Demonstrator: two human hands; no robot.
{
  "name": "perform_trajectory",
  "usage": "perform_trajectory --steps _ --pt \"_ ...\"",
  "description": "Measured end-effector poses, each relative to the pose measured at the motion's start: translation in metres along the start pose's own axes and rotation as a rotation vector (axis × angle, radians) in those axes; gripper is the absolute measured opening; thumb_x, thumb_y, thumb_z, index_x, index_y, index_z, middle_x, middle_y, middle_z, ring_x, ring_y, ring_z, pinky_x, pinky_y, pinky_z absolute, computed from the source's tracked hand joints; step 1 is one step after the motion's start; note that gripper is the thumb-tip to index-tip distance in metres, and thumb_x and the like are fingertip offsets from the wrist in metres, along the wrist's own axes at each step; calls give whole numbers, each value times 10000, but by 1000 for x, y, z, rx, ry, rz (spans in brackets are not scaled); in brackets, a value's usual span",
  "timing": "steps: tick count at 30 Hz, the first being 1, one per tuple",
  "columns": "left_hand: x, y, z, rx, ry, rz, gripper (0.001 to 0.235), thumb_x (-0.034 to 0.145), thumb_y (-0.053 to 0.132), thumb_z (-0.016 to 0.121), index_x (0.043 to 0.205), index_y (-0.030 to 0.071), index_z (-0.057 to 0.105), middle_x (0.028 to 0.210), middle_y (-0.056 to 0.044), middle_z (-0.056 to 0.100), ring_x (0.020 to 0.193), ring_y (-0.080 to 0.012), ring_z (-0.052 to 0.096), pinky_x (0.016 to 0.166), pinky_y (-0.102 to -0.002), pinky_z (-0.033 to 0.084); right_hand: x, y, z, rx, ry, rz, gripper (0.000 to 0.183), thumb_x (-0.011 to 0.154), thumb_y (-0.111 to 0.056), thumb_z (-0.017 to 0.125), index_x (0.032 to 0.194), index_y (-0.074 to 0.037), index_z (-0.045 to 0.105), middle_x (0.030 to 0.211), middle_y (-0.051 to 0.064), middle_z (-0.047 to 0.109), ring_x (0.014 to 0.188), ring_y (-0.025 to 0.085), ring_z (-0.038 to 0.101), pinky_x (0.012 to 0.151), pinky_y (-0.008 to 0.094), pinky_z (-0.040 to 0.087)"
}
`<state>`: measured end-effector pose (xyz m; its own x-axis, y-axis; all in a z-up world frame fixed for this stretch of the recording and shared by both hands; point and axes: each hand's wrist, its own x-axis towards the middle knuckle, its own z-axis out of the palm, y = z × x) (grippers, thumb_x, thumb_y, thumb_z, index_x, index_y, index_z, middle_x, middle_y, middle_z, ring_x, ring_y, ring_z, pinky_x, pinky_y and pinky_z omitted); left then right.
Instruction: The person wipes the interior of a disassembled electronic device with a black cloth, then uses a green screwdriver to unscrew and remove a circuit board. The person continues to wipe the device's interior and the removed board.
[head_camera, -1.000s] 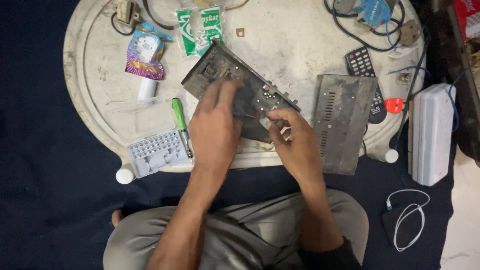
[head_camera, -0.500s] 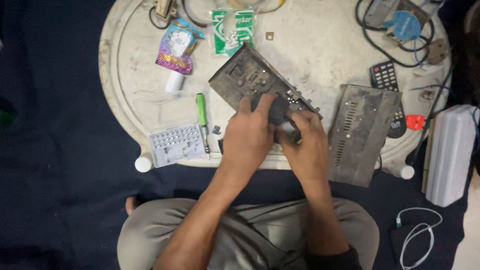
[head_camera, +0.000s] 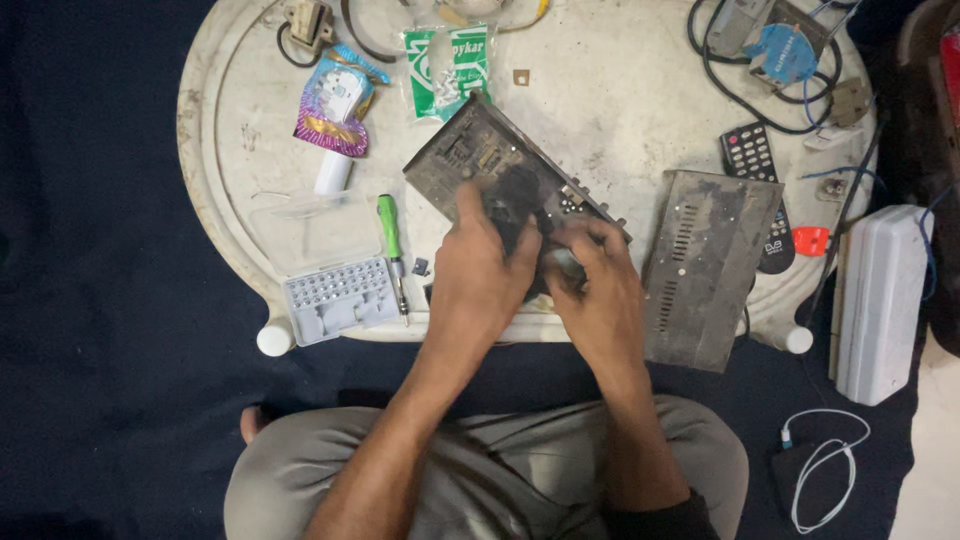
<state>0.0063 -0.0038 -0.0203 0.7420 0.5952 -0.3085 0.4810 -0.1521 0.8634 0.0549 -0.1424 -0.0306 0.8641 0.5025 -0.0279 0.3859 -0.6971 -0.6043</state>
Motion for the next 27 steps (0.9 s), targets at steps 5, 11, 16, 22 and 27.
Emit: perform_trajectory --steps 5,11,16,22,27 --pt "-6 8 -3 122 186 168 485 984 136 641 1330 -20 340 1023 -358 679 805 -538 670 665 -587 519 1 -2 -1 30 3 16 227 909 -222 783 1118 -152 728 1228 60 683 1095 271 701 753 381 565" --pt "-1 11 -10 377 -3 -1 533 922 226 679 1341 67 390 974 -313 695 778 -521 681 667 -597 529 2 -7 -1 -24 34 -34 233 863 -234 802 1073 -158 735 1201 75 686 1104 287 684 830 415 557" --pt "-1 5 -5 385 -9 35 515 903 224 688 1316 54 433 1059 -288 680 803 -512 689 677 -582 548 2 -6 -2 8 30 -74 239 915 -177 769 1137 -122 701 1180 81 702 1098 303 695 859 411 556" --pt "3 -5 -20 475 268 76 470 903 171 708 1278 9 476 1275 -317 594 848 -486 687 699 -543 558 2 -10 -4 75 76 -25 220 917 -168 775 1116 -116 698 1093 87 714 952 294 721 736 378 550" --pt "-1 -9 -20 503 96 49 553 854 204 750 1366 67 591 1106 -241 663 822 -467 699 684 -543 560 3 -9 -3 65 65 -60 193 938 -151 746 1120 -120 691 1078 87 724 987 299 707 804 403 543"
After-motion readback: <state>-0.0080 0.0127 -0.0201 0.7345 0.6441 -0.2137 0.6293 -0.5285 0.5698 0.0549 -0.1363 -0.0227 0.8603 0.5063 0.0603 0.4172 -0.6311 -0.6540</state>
